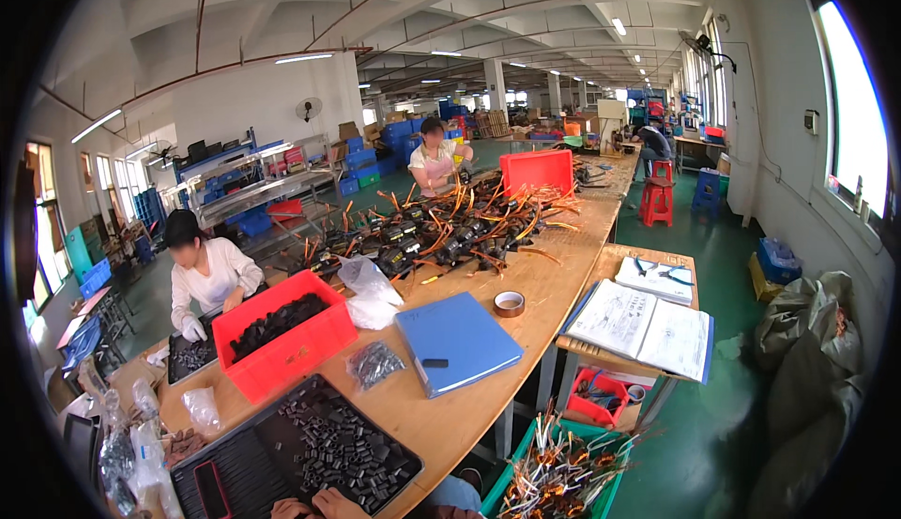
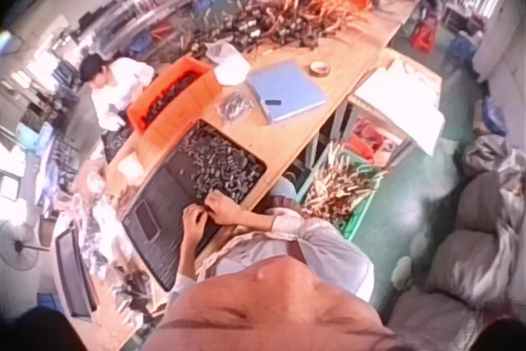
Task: The person sorts and inspects small black rubber components by hand on a workbench.
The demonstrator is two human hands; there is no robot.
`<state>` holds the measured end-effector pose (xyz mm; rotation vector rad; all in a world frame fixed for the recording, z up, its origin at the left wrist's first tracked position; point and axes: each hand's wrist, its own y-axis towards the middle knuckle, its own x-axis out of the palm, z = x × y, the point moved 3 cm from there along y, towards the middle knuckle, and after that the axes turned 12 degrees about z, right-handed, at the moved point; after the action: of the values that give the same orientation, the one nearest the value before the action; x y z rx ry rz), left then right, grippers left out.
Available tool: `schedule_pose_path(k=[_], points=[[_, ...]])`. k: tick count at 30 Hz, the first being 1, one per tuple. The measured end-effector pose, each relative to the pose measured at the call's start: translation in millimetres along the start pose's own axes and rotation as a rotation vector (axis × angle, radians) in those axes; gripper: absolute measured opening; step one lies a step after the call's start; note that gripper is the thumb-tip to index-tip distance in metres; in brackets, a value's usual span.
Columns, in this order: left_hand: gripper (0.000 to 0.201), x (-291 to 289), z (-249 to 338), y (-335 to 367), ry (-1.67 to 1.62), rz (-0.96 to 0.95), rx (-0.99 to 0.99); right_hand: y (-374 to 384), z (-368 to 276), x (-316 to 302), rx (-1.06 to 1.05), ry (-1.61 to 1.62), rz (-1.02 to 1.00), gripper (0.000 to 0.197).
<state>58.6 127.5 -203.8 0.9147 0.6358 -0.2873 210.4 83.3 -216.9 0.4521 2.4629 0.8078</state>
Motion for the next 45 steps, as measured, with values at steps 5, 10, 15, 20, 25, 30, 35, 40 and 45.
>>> schedule_pose_path(k=[5,10,15,20,25,30,35,40,45], points=[[0.019,7,7,-6,0.06,0.018,-0.166,4,5,-3,-0.015,0.158,-0.12,0.024],[0.026,13,30,-3,0.259,0.001,-0.195,9,2,-12,0.067,0.181,-0.157,0.025],[0.039,11,31,-16,0.326,-0.12,-0.287,8,2,-8,0.117,0.174,-0.097,0.026],[0.036,12,26,3,0.39,-0.105,-0.038,2,21,-17,0.008,0.19,0.157,0.029],[0.021,12,5,18,0.173,-0.245,-0.051,22,20,-80,0.029,-0.133,0.425,0.022],[0.012,26,-12,13,-0.063,-0.221,-0.093,25,68,-132,0.204,-0.522,0.419,0.02],[0.014,8,-23,6,-0.19,-0.163,-0.172,42,78,-118,0.153,-0.57,0.254,0.023],[0.017,3,-34,10,-0.409,-0.117,-0.339,59,69,-101,0.257,-0.691,0.125,0.025],[0.026,-3,-22,16,-0.509,-0.053,-0.421,51,49,-79,0.322,-0.175,0.294,0.016]])
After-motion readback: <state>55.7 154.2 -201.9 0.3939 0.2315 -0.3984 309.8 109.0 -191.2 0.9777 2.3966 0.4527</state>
